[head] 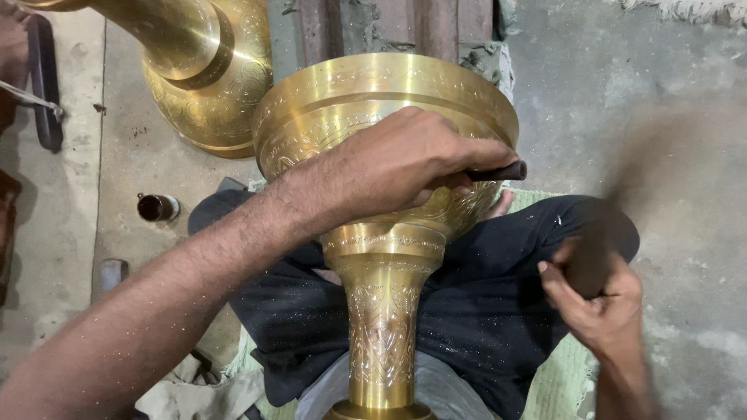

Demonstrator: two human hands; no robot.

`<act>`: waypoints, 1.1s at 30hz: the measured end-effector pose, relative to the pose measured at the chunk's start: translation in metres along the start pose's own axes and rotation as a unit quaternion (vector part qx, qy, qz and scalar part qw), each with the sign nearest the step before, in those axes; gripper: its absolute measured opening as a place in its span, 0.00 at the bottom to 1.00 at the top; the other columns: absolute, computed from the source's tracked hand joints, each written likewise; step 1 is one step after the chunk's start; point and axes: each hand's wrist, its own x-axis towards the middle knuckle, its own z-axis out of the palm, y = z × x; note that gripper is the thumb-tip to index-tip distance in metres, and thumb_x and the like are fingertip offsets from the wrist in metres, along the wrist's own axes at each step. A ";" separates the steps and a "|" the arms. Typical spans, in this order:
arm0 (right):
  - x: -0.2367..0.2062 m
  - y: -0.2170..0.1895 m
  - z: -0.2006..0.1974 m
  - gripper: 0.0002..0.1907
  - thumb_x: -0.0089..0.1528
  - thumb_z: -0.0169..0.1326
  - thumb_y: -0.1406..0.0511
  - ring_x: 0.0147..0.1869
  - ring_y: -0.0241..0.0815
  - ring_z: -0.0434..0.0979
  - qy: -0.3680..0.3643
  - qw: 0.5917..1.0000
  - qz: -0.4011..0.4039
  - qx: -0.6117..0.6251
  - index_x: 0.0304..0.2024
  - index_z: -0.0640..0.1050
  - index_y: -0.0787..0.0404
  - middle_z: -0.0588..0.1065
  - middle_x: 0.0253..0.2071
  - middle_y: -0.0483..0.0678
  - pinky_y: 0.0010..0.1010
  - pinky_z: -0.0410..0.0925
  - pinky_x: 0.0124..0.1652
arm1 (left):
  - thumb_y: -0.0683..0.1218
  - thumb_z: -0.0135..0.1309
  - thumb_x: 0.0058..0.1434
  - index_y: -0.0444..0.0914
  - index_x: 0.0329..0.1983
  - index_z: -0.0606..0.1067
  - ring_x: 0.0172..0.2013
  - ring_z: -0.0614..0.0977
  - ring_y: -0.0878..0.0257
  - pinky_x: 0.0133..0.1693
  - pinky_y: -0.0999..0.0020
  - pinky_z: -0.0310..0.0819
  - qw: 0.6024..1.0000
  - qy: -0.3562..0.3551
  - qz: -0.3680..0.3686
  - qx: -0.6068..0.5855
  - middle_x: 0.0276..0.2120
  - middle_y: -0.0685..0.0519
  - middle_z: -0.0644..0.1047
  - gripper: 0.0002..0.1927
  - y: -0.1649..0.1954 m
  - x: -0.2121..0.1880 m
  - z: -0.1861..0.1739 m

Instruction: The person sits on the floor and uses a hammer and chisel to engrave decorative patterns onto a large brass vessel. They repeatedly strike the chisel with the hammer to create fine lines and motifs on the curved surface.

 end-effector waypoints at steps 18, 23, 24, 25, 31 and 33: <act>0.001 -0.033 0.005 0.08 0.62 0.60 0.70 0.29 0.35 0.80 0.012 0.999 0.029 -0.038 0.42 0.75 0.62 0.76 0.29 0.47 0.25 0.74 0.28 | 0.40 0.56 0.66 0.43 0.58 0.76 0.34 0.87 0.65 0.35 0.67 0.85 1.000 -0.027 -0.009 0.011 0.37 0.51 0.85 0.17 0.002 0.000 0.000; 0.003 -0.040 0.008 0.07 0.63 0.60 0.69 0.29 0.34 0.80 0.021 0.999 0.009 0.032 0.42 0.75 0.62 0.77 0.29 0.47 0.25 0.75 0.28 | 0.41 0.57 0.65 0.44 0.57 0.76 0.34 0.87 0.66 0.34 0.68 0.85 1.000 0.000 0.003 0.013 0.36 0.52 0.85 0.17 0.001 -0.004 0.002; 0.003 -0.041 0.008 0.08 0.61 0.61 0.71 0.27 0.36 0.79 0.017 0.996 0.041 -0.071 0.41 0.75 0.63 0.77 0.27 0.49 0.27 0.73 0.26 | 0.41 0.57 0.64 0.44 0.57 0.76 0.34 0.87 0.66 0.34 0.68 0.85 1.000 0.013 0.015 0.012 0.36 0.53 0.85 0.18 0.000 -0.004 0.003; 0.003 -0.041 0.008 0.08 0.59 0.62 0.72 0.25 0.39 0.78 0.011 0.982 0.074 -0.174 0.39 0.76 0.65 0.77 0.25 0.51 0.29 0.71 0.25 | 0.41 0.57 0.64 0.44 0.57 0.76 0.33 0.87 0.66 0.33 0.68 0.85 1.000 0.010 0.013 0.014 0.35 0.52 0.85 0.18 0.000 -0.005 0.003; 0.003 -0.042 0.006 0.07 0.61 0.62 0.71 0.23 0.38 0.76 0.000 0.979 0.073 -0.190 0.39 0.77 0.65 0.74 0.24 0.51 0.30 0.69 0.22 | 0.43 0.59 0.66 0.44 0.58 0.75 0.31 0.86 0.65 0.31 0.68 0.84 1.000 -0.003 -0.002 0.029 0.33 0.51 0.84 0.17 -0.002 -0.007 0.005; 0.002 -0.042 0.008 0.06 0.61 0.62 0.71 0.22 0.38 0.76 0.001 0.978 0.072 -0.193 0.38 0.77 0.64 0.74 0.24 0.50 0.30 0.69 0.22 | 0.41 0.59 0.65 0.44 0.59 0.75 0.32 0.86 0.64 0.31 0.68 0.84 0.999 0.003 0.002 0.047 0.33 0.51 0.84 0.19 -0.001 -0.008 0.005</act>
